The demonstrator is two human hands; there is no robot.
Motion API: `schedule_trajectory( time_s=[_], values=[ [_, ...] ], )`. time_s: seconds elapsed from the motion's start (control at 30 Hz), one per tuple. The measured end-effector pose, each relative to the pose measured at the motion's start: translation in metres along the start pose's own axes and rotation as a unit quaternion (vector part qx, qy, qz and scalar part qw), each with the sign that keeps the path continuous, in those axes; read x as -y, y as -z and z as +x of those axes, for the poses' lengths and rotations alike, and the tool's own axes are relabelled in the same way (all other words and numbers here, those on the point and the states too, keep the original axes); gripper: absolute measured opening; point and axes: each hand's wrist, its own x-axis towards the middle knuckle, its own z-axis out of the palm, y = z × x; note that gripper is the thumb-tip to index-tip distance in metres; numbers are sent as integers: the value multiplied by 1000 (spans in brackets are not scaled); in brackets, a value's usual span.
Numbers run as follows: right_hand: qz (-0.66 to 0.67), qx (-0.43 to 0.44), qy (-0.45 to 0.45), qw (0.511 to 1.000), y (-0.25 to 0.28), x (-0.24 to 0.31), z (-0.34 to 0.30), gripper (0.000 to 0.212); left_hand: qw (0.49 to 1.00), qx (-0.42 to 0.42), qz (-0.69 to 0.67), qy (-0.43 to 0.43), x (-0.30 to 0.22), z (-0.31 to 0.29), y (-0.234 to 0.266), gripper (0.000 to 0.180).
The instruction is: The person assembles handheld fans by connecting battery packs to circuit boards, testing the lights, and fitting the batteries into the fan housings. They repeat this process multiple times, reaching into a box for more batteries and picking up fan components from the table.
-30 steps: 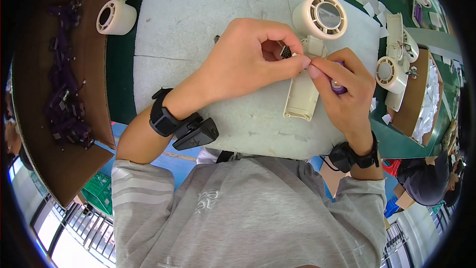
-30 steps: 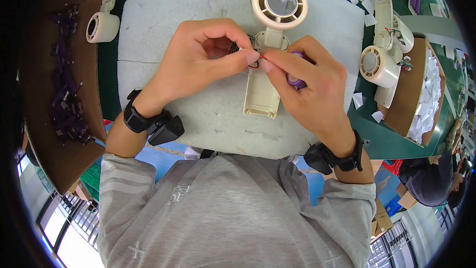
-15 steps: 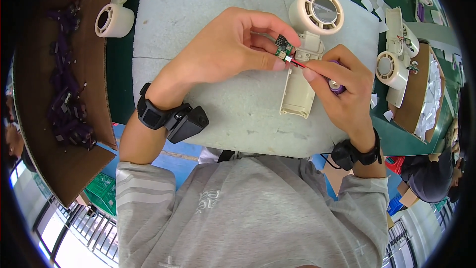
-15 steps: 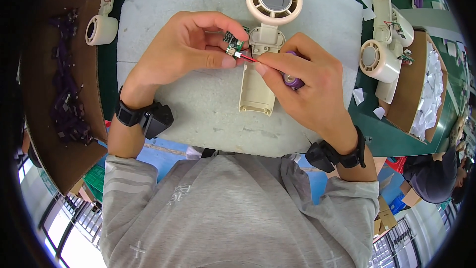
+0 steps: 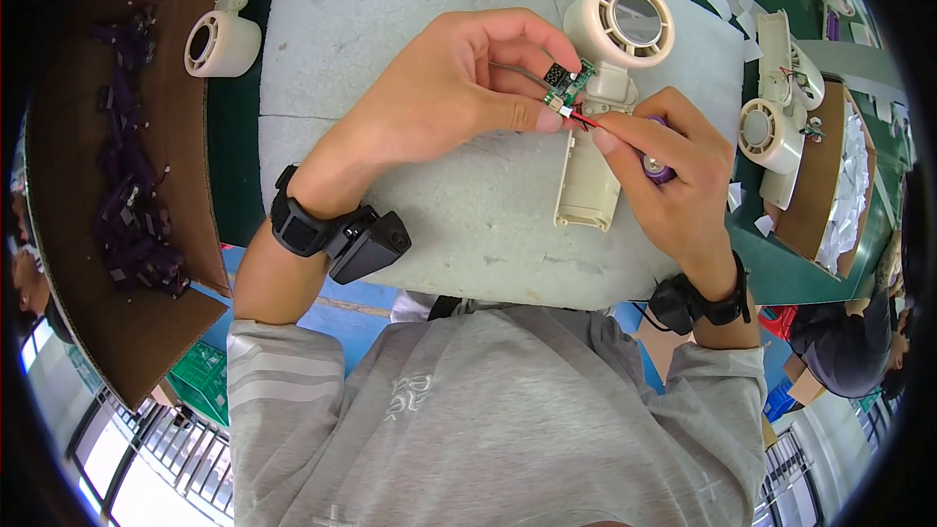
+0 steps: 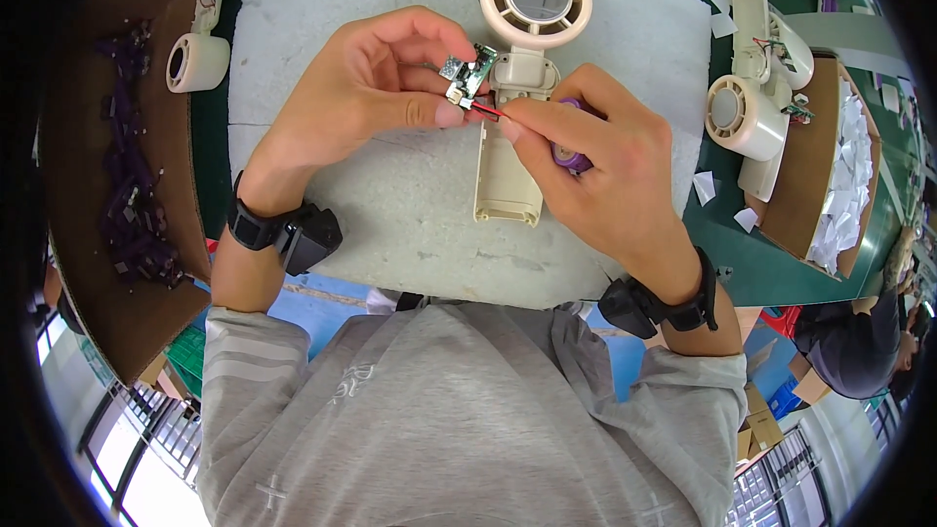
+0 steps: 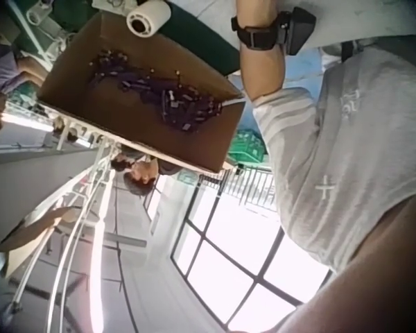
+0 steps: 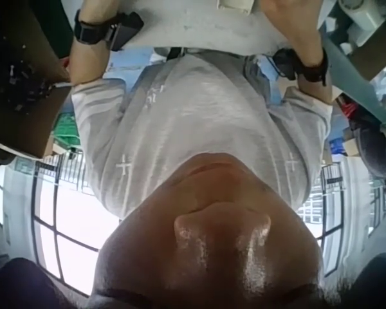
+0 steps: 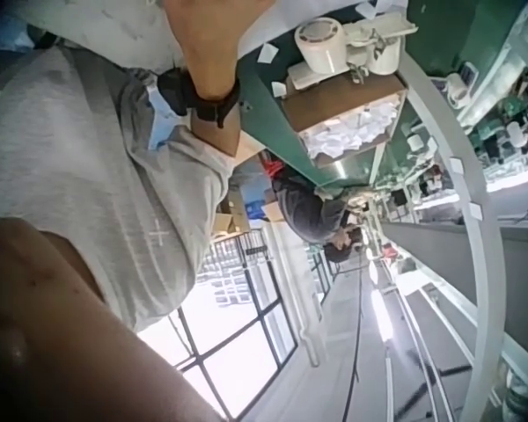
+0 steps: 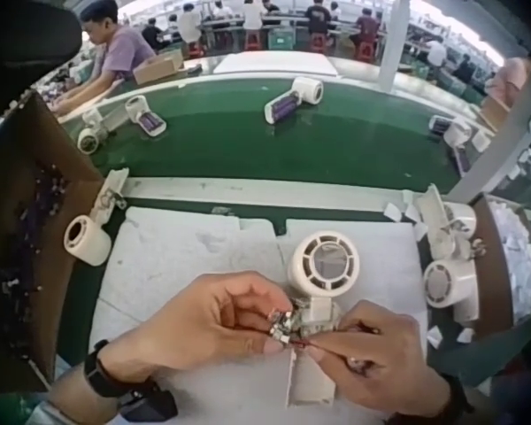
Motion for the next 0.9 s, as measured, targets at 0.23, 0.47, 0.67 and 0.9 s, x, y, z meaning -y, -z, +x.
schedule_trajectory(
  time_s=[0.23,0.47,0.67,0.9],
  values=[
    [-8,-16,-16,1000,-1,0,-1,11,997,-35,62,11,-3,-3,-6,34],
    [-16,-21,16,1000,-2,-3,-2,10,995,-62,73,-10,-3,-3,-10,34],
    [-10,10,1,1000,1,-1,-2,7,991,-66,115,-7,-4,-3,-12,35],
    [-12,-93,10,996,-5,-1,0,26,952,-55,257,-155,3,-4,-22,36]
  ],
)
